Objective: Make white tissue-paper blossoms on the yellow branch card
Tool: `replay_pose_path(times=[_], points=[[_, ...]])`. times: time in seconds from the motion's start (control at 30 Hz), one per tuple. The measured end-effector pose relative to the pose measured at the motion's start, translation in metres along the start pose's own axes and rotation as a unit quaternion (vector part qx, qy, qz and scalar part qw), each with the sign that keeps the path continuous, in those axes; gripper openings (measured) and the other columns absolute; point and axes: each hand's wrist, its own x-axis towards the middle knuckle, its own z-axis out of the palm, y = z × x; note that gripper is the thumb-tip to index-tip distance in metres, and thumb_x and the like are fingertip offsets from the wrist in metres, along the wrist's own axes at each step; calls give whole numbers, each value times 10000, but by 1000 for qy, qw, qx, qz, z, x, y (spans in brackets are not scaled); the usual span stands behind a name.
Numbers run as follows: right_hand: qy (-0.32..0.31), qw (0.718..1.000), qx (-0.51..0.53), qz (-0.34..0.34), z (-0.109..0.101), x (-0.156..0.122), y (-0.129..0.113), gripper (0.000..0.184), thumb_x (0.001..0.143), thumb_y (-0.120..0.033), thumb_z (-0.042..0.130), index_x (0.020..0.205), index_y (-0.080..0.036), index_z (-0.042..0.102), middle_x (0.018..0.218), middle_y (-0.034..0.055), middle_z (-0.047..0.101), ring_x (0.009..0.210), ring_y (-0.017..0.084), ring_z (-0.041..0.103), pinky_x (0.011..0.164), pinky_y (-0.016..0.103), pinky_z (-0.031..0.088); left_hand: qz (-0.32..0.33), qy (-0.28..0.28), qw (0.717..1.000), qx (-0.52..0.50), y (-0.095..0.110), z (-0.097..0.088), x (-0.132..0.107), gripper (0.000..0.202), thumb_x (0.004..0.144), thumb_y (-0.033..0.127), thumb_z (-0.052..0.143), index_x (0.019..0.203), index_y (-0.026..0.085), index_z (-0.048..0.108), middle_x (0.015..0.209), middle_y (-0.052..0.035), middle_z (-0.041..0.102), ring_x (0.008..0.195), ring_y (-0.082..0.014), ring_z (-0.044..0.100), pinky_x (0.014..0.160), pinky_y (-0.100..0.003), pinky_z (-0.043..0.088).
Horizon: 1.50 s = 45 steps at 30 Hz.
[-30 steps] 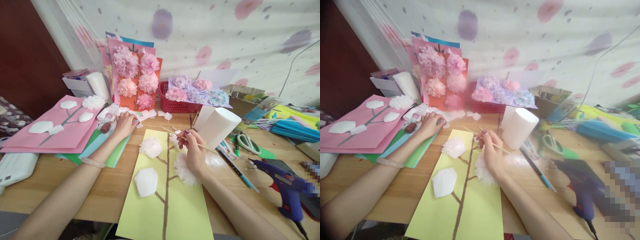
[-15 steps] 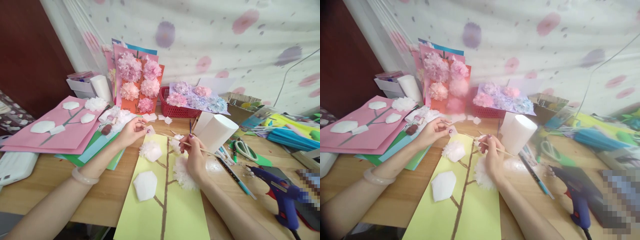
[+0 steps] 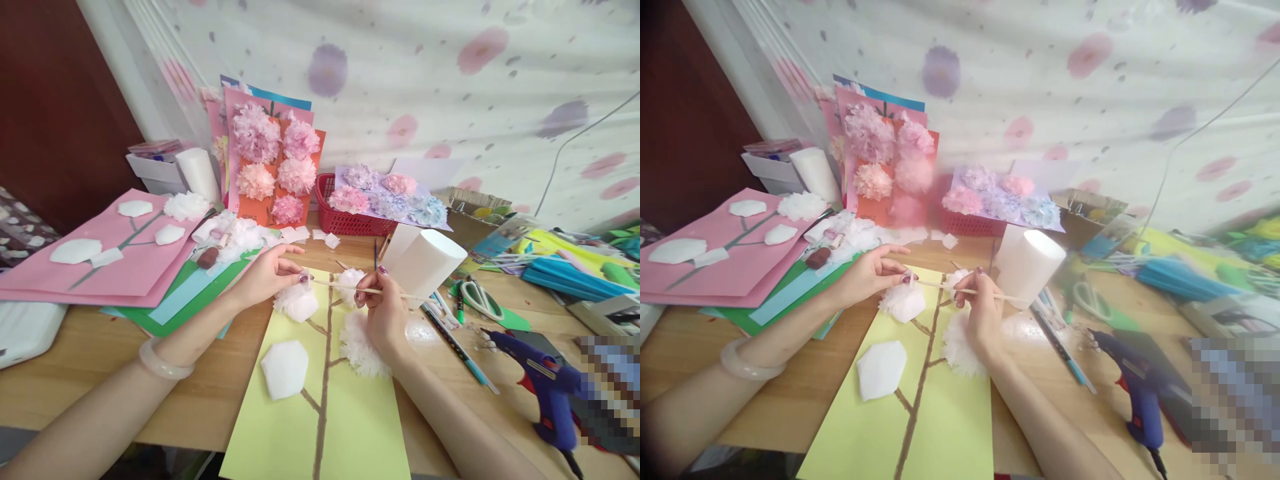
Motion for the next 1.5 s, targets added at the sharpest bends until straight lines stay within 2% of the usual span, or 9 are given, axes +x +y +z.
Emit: replay_pose_path(times=[0.4,0.53,0.63,0.77,0.93,1.1,1.27,1.4,1.5], points=[[-8,999,-38,-15,0,0,1,421,873,-437,488,567,-177,614,481,-13,505,458,104,445,480,245,357,-12,-20,1000,2,3,6,-2,459,772,334,641,1177,180,489,921,-72,731,806,-203,684,601,-261,473],[-6,999,-39,-14,0,0,1,416,870,-455,499,585,-176,619,483,-12,519,455,103,451,474,239,356,-6,-15,1000,-10,5,5,-2,479,772,376,661,1173,170,499,927,-78,719,865,-210,679,667,-276,487],[-15,999,-28,-11,0,1,0,413,866,-465,509,590,-176,617,495,-9,528,466,104,466,469,235,360,1,-23,999,-40,1,4,-1,563,713,333,722,1184,163,465,961,-90,710,894,-209,674,699,-281,495],[10,1000,-17,-9,-1,2,-2,405,857,-461,521,583,-176,608,513,-8,522,466,103,463,450,232,353,3,-30,999,-44,-1,4,-1,552,718,306,711,1186,162,456,947,-96,713,904,-217,676,710,-300,504],[-30,999,-7,9,0,2,-2,404,850,-457,529,578,-171,615,491,-5,524,457,103,459,457,234,361,12,-42,999,-23,0,4,-1,500,727,282,685,1170,172,479,917,-77,717,897,-209,680,721,-302,509],[18,999,23,25,0,5,-1,366,847,-425,505,582,-184,581,469,-16,501,445,106,454,443,230,349,19,-47,999,-16,-1,4,-1,501,730,270,680,1178,164,482,940,-90,717,910,-207,673,730,-302,509],[10,997,57,55,2,6,-2,336,818,-408,527,575,-181,571,459,-19,485,439,101,442,440,224,346,36,-48,998,-15,1,4,-1,505,729,241,674,1188,155,482,904,-78,716,895,-199,674,744,-300,504],[68,992,83,62,2,7,-4,307,816,-405,531,602,-186,568,473,-31,480,439,92,440,447,219,344,38,-55,998,-14,2,4,-2,498,745,241,658,1200,164,472,901,-72,715,915,-205,672,756,-312,508],[36,994,80,72,2,8,-3,327,810,-391,529,561,-183,564,457,-29,474,419,89,422,438,224,333,37,-37,999,-10,1,4,-2,526,725,240,678,1199,167,463,956,-79,698,927,-203,667,766,-317,514]])
